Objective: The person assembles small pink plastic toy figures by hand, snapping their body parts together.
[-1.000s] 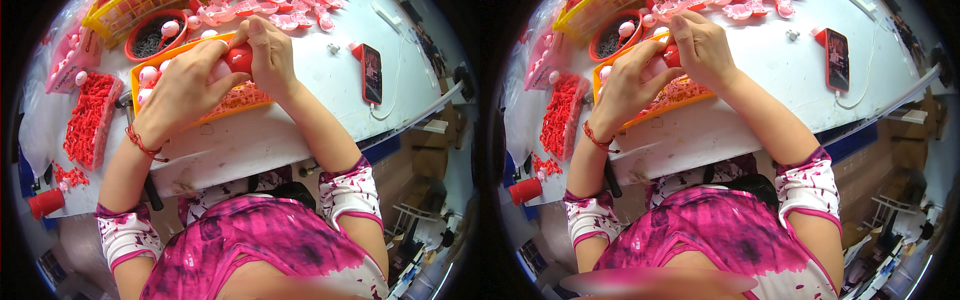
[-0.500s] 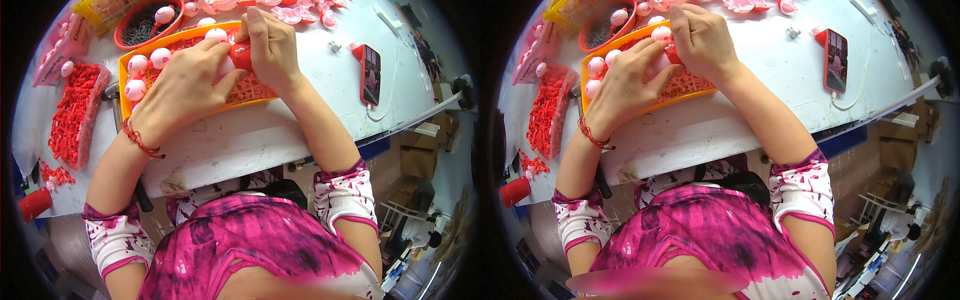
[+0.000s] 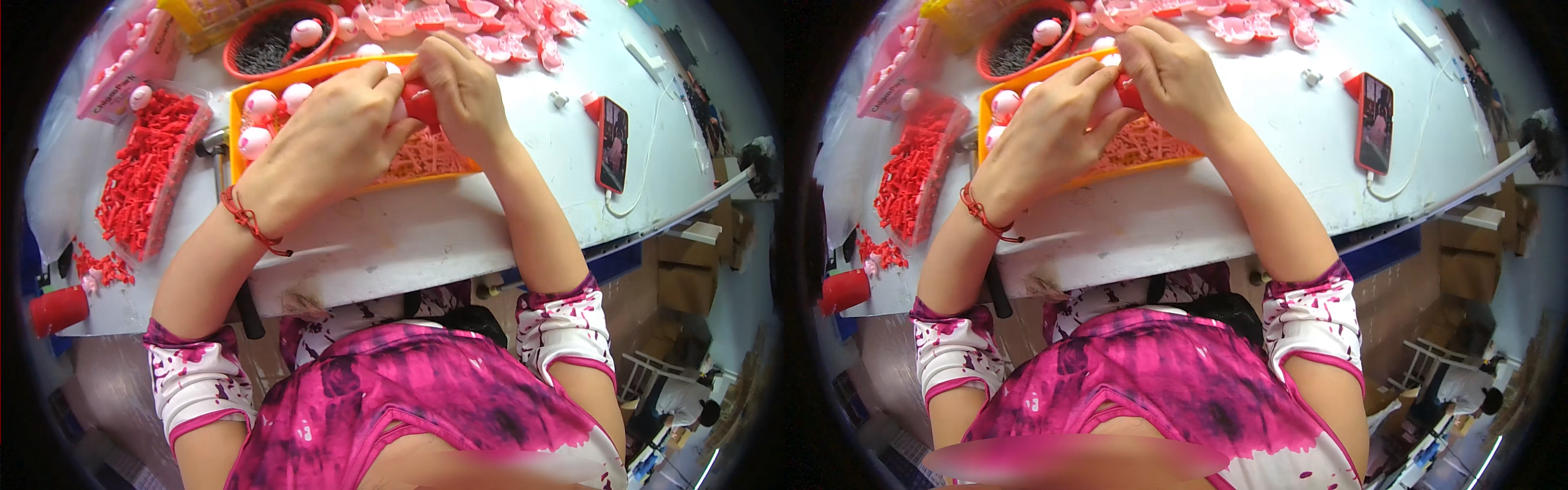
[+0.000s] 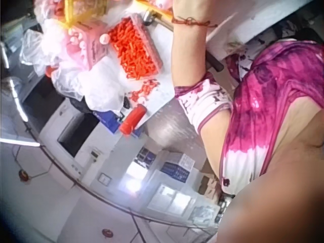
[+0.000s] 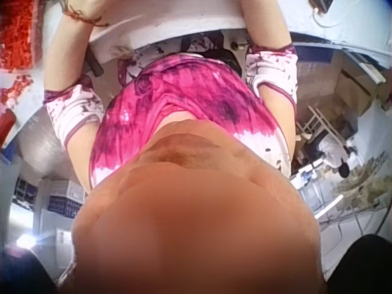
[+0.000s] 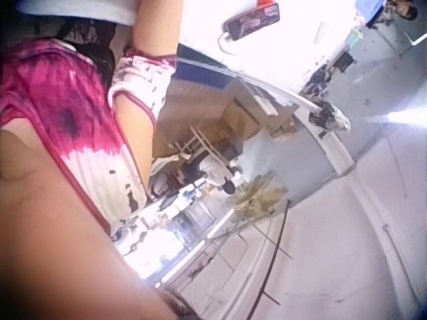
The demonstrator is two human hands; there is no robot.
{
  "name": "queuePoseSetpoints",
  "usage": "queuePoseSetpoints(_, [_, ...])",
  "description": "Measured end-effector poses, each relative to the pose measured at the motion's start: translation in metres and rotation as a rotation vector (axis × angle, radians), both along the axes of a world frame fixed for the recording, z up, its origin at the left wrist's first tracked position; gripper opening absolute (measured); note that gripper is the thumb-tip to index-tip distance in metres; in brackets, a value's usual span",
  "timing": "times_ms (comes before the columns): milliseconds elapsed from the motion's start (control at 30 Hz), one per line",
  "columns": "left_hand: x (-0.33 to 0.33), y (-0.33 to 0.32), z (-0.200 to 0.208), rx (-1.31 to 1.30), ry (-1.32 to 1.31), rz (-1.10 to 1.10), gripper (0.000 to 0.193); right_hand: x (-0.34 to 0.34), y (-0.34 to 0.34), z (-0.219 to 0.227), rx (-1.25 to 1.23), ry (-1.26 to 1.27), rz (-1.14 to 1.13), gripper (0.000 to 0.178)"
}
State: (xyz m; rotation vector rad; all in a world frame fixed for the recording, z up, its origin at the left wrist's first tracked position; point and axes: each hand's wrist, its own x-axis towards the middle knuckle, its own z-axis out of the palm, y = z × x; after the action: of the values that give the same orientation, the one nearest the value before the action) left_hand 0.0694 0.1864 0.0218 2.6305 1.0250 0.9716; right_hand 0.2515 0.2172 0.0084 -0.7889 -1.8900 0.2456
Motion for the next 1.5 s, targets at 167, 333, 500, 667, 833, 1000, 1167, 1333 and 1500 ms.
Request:
queuePoseSetpoints(167, [-0.03, 0.021, 0.021, 0.042, 0.102, -0.024, 0.037, 0.005, -0.01, 0.023, -0.107, -0.255, 0.132, 0.033])
queuePoseSetpoints(333, [-0.029, 0.015, 0.026, 0.06, 0.176, -0.049, 0.041, 0.006, -0.018, 0.019, -0.063, -0.302, 0.077, 0.048])
queuePoseSetpoints(500, [-0.039, -0.02, 0.065, 0.071, 0.164, -0.027, 0.044, -0.005, -0.052, 0.05, -0.089, -0.224, 0.119, 0.048])
queuePoseSetpoints(667, [-0.053, -0.108, 0.075, -0.25, 0.16, -0.138, 0.049, -0.006, -0.146, 0.069, -0.408, -0.281, 0.292, 0.056])
queuePoseSetpoints(833, [-0.058, -0.143, 0.017, -0.493, -0.015, -0.202, 0.045, -0.002, -0.18, 0.025, -0.612, -0.229, 0.385, 0.055])
queuePoseSetpoints(1000, [-0.064, -0.176, -0.022, -0.814, -0.005, -0.219, 0.042, -0.002, -0.205, -0.016, -0.909, -0.18, 0.485, 0.047])
queuePoseSetpoints(1167, [-0.075, -0.188, -0.065, -0.728, 0.025, -0.075, 0.038, -0.016, -0.209, -0.064, -1.017, -0.25, 0.411, 0.048])
queuePoseSetpoints(1333, [-0.088, -0.203, -0.076, -0.719, -0.004, -0.143, 0.034, -0.034, -0.227, -0.068, -0.853, -0.286, 0.455, 0.047])
queuePoseSetpoints(1500, [-0.087, -0.198, -0.077, -0.571, 0.137, -0.233, 0.028, -0.042, -0.235, -0.074, -0.713, -0.409, 0.404, 0.047])
